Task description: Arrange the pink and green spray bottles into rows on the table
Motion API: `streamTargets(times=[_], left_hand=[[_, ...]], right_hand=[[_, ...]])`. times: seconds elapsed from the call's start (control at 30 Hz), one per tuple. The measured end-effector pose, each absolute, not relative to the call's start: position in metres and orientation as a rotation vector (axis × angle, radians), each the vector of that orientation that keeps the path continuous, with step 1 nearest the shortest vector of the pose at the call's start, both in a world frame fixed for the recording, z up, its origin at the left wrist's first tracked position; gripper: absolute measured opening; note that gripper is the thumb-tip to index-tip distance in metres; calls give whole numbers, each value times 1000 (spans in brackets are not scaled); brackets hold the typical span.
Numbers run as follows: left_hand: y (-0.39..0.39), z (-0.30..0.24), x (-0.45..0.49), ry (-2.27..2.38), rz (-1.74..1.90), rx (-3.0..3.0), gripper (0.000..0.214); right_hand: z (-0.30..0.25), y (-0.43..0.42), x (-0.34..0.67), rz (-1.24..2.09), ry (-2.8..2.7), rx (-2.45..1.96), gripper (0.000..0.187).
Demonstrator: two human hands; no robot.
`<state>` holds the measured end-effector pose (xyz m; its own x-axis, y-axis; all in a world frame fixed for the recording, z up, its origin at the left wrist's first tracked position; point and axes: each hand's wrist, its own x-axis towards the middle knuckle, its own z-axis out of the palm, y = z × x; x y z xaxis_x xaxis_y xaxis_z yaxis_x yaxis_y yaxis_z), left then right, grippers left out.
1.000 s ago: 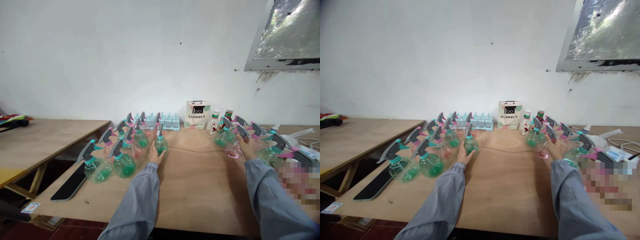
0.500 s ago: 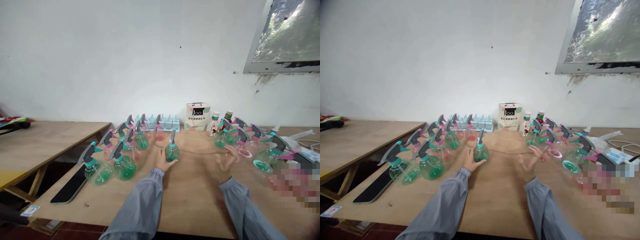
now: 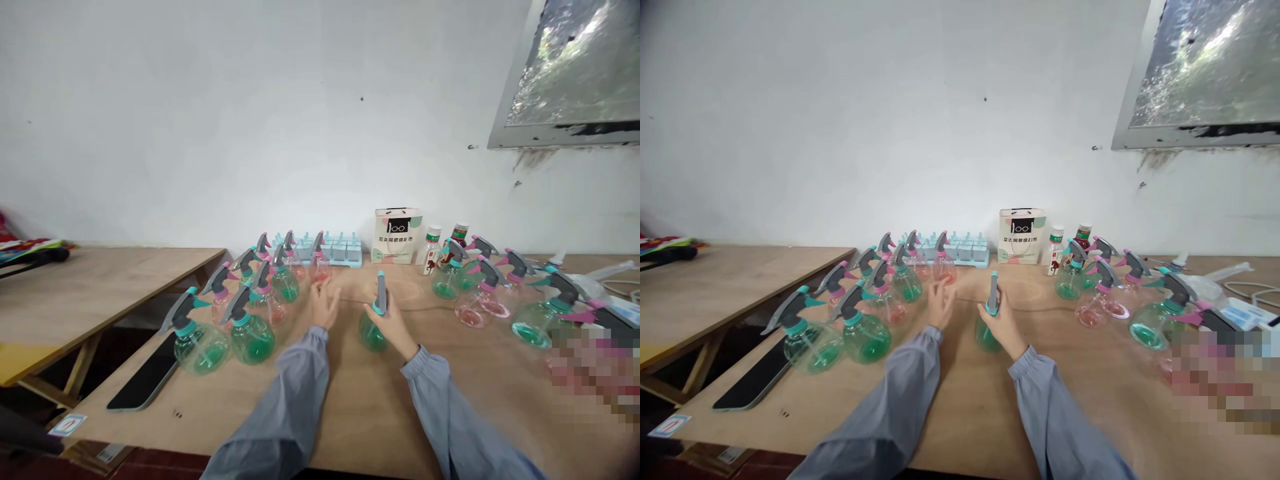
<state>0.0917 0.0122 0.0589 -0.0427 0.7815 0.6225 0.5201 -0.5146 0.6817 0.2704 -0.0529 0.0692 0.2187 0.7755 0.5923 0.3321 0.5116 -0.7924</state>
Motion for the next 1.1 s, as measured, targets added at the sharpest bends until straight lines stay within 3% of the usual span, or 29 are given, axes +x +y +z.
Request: streamTargets(times=[0.3, 0.47, 0.6, 0.7, 0.83, 0.93, 1.1], left_hand=[[116, 138, 83, 1714, 1141, 2046, 54], [111, 129, 87, 1738, 1180, 2105, 42], [72, 102, 94, 1712, 1278, 2184, 39], [39, 82, 97, 1566, 1339, 2403, 35], [2, 59, 94, 1465, 1390, 2546, 30], [-18, 46, 94, 1488, 1462, 2506, 35], [-27, 37, 99, 1499, 1401, 2461, 54]], right_hand=[[67, -62, 272, 330, -1288, -1021, 57], [67, -66, 276, 381, -1215, -992, 54], [69, -68, 287, 382, -1102, -959, 38], [76, -72, 294, 552, -1049, -854, 33], [89, -79, 300, 1067, -1003, -682, 49], [93, -84, 303, 1365, -1038, -571, 51], [91, -87, 303, 1406, -1088, -565, 54]])
